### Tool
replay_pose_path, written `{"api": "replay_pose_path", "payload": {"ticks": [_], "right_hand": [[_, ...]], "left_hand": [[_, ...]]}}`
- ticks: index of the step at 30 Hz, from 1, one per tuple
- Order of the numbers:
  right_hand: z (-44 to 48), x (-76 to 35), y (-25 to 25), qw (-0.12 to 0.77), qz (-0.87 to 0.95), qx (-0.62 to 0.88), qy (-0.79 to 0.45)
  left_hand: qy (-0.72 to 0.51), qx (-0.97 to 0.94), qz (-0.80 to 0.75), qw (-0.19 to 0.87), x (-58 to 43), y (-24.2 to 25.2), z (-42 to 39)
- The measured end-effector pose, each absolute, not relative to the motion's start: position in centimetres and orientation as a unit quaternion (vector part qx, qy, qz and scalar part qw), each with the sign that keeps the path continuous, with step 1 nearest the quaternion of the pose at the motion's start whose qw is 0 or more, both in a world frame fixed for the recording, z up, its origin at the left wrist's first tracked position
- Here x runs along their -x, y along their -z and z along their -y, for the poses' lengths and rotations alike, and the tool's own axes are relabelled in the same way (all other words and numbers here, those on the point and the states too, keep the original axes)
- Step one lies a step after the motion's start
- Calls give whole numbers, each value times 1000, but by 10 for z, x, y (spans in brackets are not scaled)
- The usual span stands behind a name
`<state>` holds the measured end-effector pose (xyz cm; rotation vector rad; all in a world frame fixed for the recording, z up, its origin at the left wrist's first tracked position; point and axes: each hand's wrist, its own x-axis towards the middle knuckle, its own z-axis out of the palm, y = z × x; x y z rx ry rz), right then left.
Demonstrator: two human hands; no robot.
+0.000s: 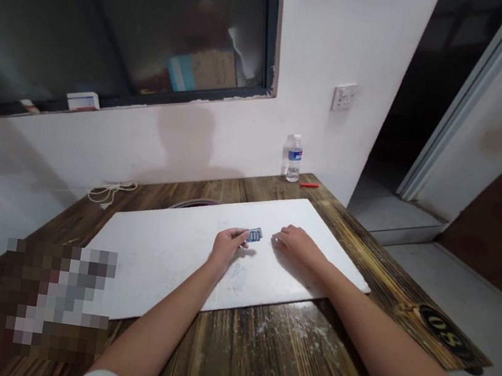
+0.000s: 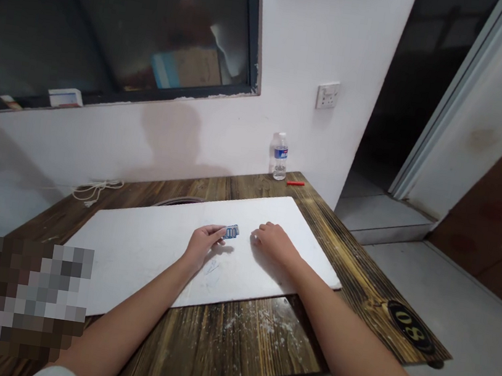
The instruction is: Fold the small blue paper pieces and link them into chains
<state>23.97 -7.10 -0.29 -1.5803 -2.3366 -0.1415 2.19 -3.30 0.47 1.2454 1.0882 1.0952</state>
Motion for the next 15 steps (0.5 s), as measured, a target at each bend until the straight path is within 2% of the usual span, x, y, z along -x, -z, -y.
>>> {"api": "replay_pose_path", "payload": {"ticks": [5, 15], "right_hand": [[74, -236, 1, 137, 818, 556, 46], [69, -238, 16, 219, 767, 600, -59]], "left_hand": [[-466, -530, -452, 545, -22, -4, 33], [-468, -526, -449, 551, -23, -7, 35]]}}
